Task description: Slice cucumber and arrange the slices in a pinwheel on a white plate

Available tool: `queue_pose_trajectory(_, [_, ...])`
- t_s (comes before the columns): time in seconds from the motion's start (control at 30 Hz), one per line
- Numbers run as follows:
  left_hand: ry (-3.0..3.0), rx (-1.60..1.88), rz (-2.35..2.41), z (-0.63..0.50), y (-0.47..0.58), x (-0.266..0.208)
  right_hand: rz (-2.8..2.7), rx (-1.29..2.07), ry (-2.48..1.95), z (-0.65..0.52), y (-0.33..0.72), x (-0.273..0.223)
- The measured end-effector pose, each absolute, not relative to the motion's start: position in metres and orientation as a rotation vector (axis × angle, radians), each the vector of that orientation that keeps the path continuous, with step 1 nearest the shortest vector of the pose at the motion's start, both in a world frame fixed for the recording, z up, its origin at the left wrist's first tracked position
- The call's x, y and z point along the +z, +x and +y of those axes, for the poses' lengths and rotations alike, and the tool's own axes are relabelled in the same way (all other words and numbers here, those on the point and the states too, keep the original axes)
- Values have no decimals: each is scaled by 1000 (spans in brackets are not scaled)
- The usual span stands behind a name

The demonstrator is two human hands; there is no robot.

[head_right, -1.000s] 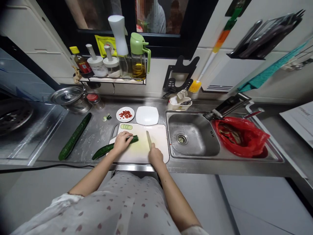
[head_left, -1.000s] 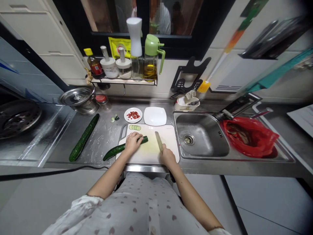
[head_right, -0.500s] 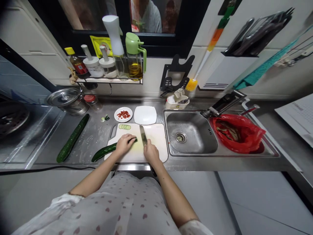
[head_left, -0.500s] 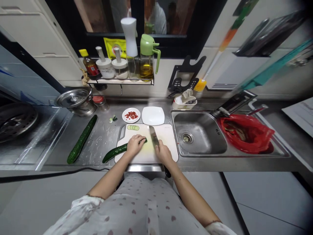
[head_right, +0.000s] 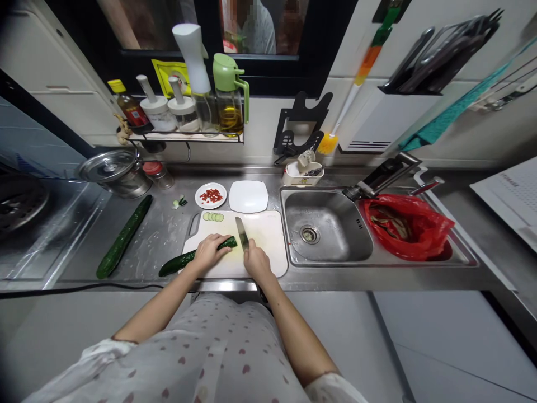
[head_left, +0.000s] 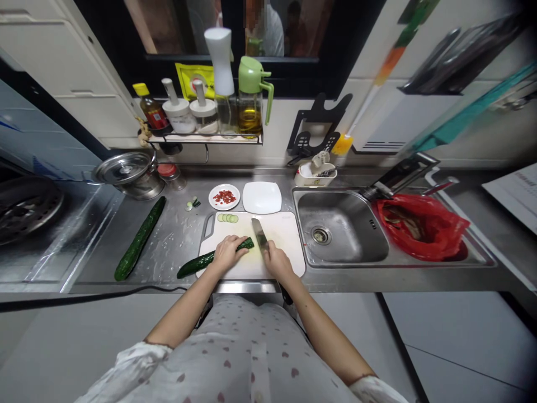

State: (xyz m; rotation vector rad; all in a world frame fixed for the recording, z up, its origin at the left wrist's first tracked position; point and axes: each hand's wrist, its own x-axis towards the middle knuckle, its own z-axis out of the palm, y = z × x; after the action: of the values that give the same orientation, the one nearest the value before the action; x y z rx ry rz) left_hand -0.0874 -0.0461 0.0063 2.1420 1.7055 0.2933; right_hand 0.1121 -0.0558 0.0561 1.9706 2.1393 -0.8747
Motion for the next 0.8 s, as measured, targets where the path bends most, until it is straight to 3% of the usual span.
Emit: queue_pose_trajectory(0.8, [2384,571,1658,-42,-91,-11,2210,-709,1815,-58,95,72])
